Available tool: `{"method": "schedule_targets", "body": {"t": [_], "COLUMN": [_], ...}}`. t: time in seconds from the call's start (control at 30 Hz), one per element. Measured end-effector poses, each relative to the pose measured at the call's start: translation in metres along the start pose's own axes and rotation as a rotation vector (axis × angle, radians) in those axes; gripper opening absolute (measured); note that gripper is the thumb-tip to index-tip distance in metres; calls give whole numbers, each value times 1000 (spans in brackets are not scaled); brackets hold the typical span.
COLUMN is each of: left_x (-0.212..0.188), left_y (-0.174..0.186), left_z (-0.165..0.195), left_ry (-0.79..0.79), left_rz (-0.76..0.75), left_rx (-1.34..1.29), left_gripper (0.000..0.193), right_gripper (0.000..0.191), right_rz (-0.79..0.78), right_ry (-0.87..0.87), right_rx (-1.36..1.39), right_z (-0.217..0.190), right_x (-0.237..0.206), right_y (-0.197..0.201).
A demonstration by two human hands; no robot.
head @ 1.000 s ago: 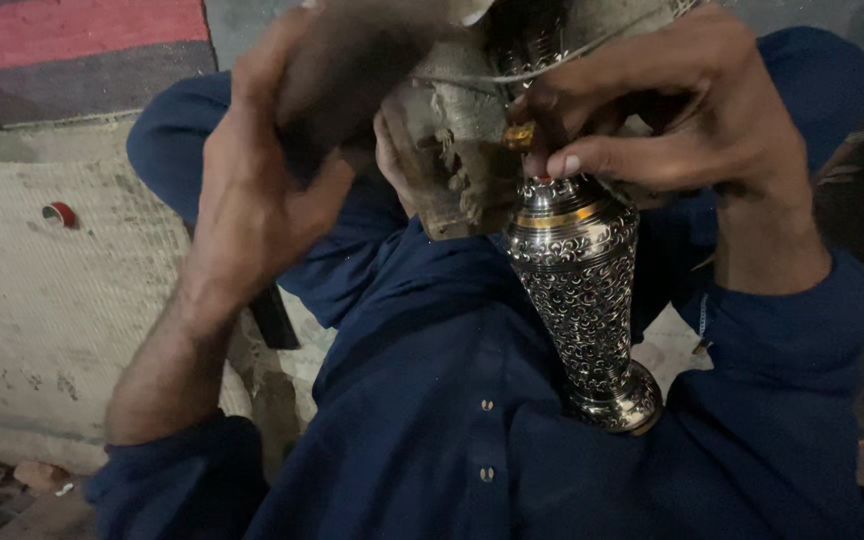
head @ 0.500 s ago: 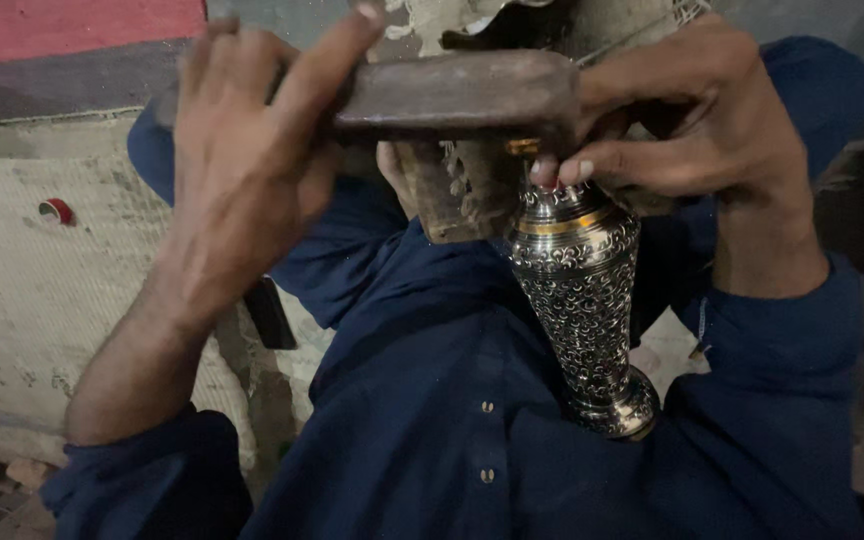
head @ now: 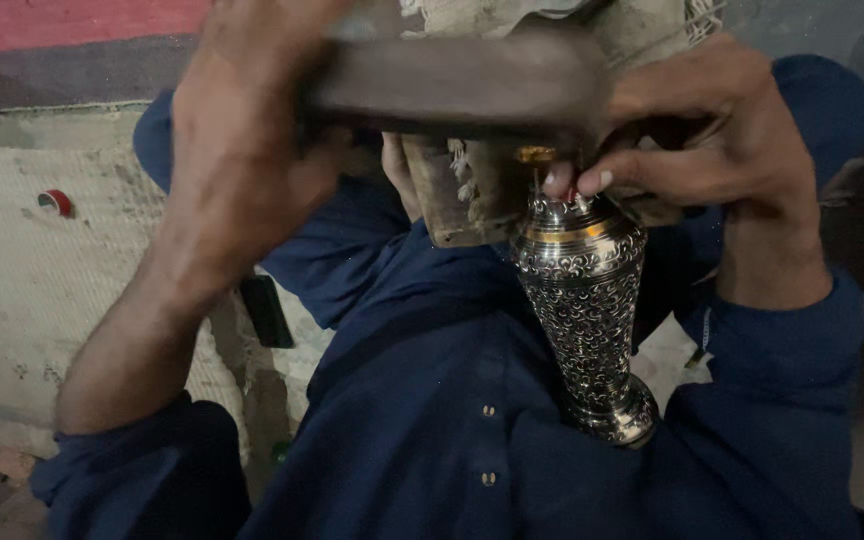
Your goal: The person sits cross-legged on the floor with an ornate silver vase held against a wooden support. They hold a small chisel against the vase surface and strike it with a wooden mallet, working the pattern around the vase's neck and body.
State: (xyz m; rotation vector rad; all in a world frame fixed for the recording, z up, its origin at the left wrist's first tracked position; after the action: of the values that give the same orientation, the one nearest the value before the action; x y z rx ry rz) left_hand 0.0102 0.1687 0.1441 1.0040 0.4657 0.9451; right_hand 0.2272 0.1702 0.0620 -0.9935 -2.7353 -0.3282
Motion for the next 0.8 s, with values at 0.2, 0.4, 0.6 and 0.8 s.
{"method": "schedule_targets", "body": {"t": [0.2,0.4,0.6,0.8], "left_x": [4,0,-9,-16], "left_y": [0,-2,-15,-24], "left_z": [18,9,-10,-3], "left_ry": [-130,-66,39,-1], "left_rz": [-18,-16,70,-24], "left_rx": [377,377,-385,320], "left_gripper": [77,81,73,77], "right_gripper": [26,33,34,33], "right_rz": [19,72,99,45], "right_ry": [58,84,39,63], "right_rx": [40,33,-28,-233], "right_z": [-3,-6,-11,-17], "right_x": [-4,-2,-8,-1], "right_y": [3,4,4,2]}}
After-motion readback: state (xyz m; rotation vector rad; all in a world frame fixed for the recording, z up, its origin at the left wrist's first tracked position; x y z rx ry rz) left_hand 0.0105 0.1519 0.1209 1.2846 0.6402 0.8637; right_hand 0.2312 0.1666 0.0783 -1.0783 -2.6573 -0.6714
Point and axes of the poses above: each hand's wrist, its own x-axis towards the middle knuckle, its own y-axis out of the back of the hand, z = x × y, the point moved 10 cm from there along x, towards the middle knuckle, and after that the axes turned 1 degree about -y, right-handed, at the moved point
